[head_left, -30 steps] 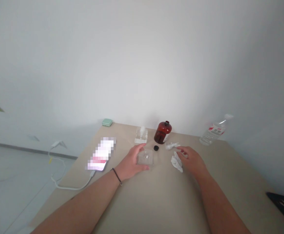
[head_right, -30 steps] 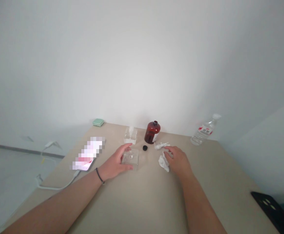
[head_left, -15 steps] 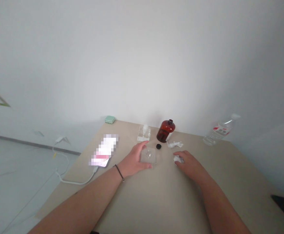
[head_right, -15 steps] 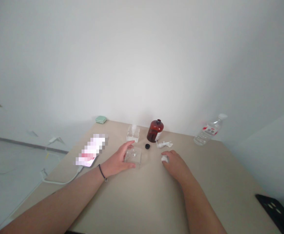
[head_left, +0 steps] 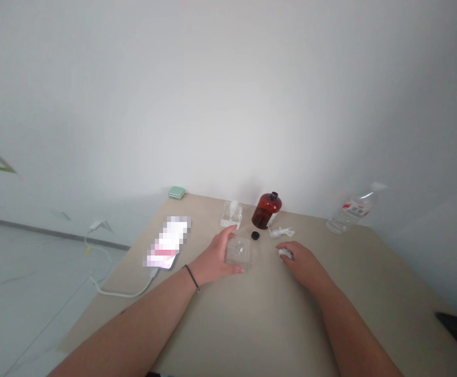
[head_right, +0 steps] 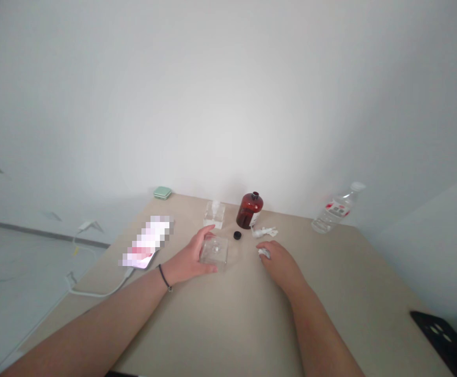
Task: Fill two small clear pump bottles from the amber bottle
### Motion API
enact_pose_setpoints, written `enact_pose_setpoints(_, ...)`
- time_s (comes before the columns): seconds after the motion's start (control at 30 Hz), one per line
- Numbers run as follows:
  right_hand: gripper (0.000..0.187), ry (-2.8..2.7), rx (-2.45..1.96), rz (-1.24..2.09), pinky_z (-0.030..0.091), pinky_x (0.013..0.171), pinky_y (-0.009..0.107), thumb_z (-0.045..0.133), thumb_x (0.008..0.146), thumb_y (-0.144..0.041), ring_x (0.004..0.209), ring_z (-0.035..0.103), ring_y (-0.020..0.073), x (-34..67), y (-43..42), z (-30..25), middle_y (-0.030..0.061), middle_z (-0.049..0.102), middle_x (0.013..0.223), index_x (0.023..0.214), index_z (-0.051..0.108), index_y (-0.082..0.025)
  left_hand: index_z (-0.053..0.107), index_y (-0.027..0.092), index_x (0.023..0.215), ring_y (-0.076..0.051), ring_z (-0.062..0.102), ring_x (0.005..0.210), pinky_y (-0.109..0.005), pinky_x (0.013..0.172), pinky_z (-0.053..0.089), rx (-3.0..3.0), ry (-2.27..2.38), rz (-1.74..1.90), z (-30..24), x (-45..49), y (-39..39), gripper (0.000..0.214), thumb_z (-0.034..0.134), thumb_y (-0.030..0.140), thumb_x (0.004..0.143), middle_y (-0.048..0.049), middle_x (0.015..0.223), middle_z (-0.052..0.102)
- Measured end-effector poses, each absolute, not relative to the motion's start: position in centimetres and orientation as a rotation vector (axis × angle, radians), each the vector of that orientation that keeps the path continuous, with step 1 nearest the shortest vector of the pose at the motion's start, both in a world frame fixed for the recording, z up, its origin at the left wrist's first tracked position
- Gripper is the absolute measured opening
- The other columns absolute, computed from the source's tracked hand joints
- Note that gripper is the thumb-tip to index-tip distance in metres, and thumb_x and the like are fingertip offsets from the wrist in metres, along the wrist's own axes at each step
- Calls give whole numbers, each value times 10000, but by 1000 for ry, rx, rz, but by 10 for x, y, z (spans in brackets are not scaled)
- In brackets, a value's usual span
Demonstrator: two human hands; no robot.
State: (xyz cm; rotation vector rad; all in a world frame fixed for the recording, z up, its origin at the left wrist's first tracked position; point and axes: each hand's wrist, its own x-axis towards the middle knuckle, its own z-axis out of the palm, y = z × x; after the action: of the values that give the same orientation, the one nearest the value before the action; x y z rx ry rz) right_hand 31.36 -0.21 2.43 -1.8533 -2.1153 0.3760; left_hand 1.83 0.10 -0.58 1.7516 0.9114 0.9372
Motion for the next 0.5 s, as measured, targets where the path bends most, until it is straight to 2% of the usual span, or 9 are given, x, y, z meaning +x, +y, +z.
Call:
enact_pose_setpoints(0.3,319,-1999,-1759,352,481,983,424,471,871,-308,1097,647,273,311,-4,26,100,712,1165,1073,701,-221,202,248,1528,-345,430,1338,-549,1164,302,1733,935,897,-2,18,-2,1102,868,311,652,-159,1408,418)
enact_pose_setpoints(0.37,354,-1881,-1765,371,520,893,397,482,874,-345,1017,666,264,309,-5,32,97,715,1154,1145,675,-223,200,235,1527,-341,433,1338,-533,1164,308,1733,932,901,-2,19,-2,1101,866,296,651,-165,1411,411)
enact_pose_setpoints(0.5,491,-1689,-1760,408,523,665,322,511,858,-393,699,630,195,303,5,58,58,714,948,1307,577,-204,213,235,1515,-334,440,1335,-525,1163,310,1704,940,910,-2,21,-2,1095,870,269,640,-158,1399,423)
